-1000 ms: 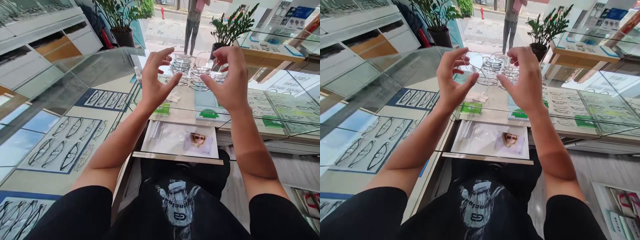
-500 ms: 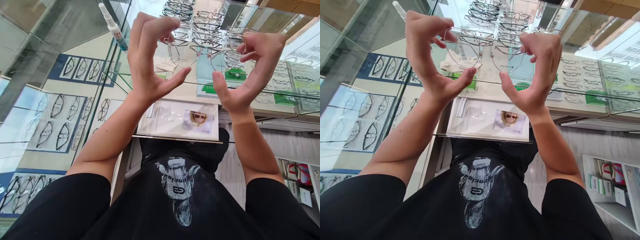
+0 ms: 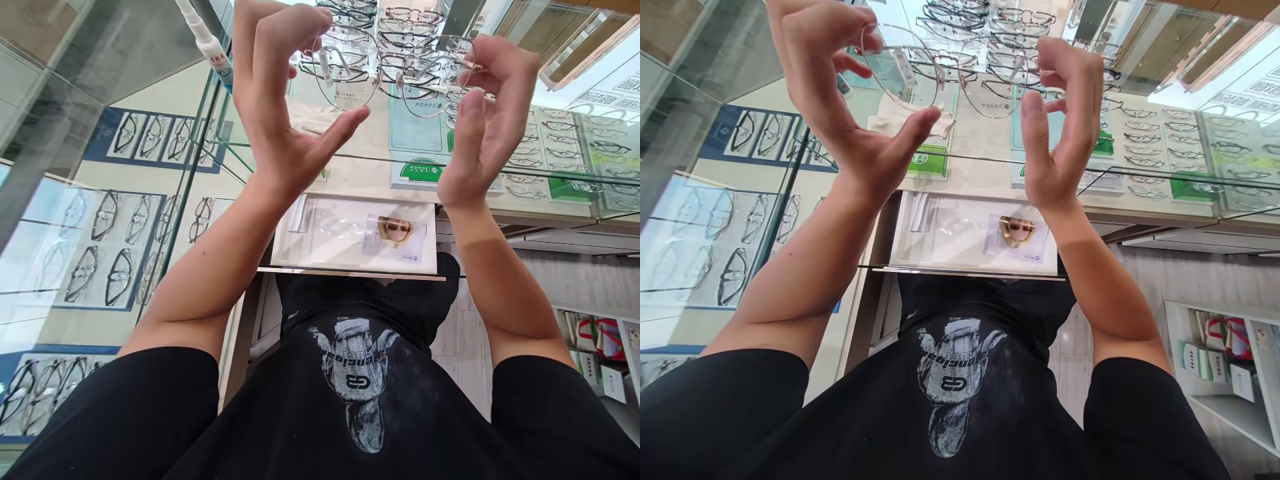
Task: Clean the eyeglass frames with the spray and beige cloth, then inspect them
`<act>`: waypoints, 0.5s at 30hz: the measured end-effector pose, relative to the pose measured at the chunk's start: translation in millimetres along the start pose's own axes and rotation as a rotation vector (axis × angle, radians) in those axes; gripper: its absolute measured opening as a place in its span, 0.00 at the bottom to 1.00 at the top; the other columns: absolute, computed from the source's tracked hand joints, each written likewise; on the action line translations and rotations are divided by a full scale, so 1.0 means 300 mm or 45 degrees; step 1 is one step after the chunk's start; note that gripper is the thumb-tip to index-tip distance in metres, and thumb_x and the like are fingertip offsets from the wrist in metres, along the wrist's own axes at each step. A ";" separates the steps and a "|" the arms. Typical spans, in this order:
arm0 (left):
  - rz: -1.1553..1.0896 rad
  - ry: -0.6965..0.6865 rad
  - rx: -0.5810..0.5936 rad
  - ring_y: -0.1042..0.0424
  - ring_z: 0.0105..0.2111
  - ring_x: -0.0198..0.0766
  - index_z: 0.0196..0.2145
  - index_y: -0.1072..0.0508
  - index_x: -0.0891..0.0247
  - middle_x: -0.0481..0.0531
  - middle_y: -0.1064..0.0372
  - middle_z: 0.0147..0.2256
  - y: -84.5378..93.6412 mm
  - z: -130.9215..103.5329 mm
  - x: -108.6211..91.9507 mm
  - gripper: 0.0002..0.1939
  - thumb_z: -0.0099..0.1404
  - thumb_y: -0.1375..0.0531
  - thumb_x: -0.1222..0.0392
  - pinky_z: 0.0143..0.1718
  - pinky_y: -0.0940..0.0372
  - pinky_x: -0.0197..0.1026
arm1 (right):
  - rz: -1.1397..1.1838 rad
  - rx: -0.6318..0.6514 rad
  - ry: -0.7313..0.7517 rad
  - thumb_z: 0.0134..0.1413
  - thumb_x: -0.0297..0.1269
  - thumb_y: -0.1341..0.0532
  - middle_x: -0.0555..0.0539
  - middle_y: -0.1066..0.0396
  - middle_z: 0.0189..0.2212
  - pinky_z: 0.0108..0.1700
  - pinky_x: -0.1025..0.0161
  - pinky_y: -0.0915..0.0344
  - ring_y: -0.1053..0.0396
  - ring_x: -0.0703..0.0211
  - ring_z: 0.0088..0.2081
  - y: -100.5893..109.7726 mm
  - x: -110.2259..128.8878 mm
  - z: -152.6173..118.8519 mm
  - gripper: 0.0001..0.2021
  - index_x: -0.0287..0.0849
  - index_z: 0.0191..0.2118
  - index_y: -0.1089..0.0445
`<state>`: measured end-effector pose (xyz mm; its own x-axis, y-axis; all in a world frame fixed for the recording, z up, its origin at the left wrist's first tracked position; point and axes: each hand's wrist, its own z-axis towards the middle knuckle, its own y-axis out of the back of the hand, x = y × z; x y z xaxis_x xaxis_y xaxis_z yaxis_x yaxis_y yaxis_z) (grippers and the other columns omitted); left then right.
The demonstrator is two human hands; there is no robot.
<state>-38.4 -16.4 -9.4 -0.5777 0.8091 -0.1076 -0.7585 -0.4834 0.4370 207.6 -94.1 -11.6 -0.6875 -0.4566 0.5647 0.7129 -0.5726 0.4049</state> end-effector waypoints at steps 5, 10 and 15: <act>0.015 -0.175 -0.180 0.30 0.49 0.37 0.64 0.38 0.52 0.53 0.34 0.50 -0.024 0.013 0.016 0.28 0.81 0.46 0.30 0.44 0.29 0.44 | 0.012 -0.011 0.014 0.82 0.48 0.60 0.38 0.28 0.63 0.60 0.46 0.25 0.28 0.50 0.61 -0.022 -0.024 0.021 0.21 0.52 0.63 0.36; 0.017 -0.187 -0.221 0.29 0.49 0.37 0.63 0.38 0.51 0.53 0.31 0.50 -0.030 0.021 0.008 0.27 0.81 0.46 0.31 0.41 0.29 0.45 | 0.022 0.028 -0.102 0.82 0.40 0.59 0.38 0.25 0.63 0.59 0.44 0.24 0.25 0.50 0.59 -0.017 0.000 0.036 0.18 0.53 0.60 0.35; 0.098 -0.151 -0.132 0.30 0.50 0.38 0.62 0.41 0.51 0.54 0.33 0.53 -0.027 0.012 -0.002 0.27 0.82 0.50 0.29 0.42 0.29 0.46 | 0.084 0.084 -0.111 0.83 0.53 0.63 0.42 0.21 0.59 0.56 0.47 0.20 0.22 0.54 0.56 -0.007 0.011 0.043 0.24 0.55 0.56 0.32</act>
<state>-30.8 -11.8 -9.8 -0.6002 0.7992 0.0317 -0.7441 -0.5725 0.3445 205.8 -85.7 -1.4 -0.6262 -0.4292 0.6509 0.7657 -0.4959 0.4097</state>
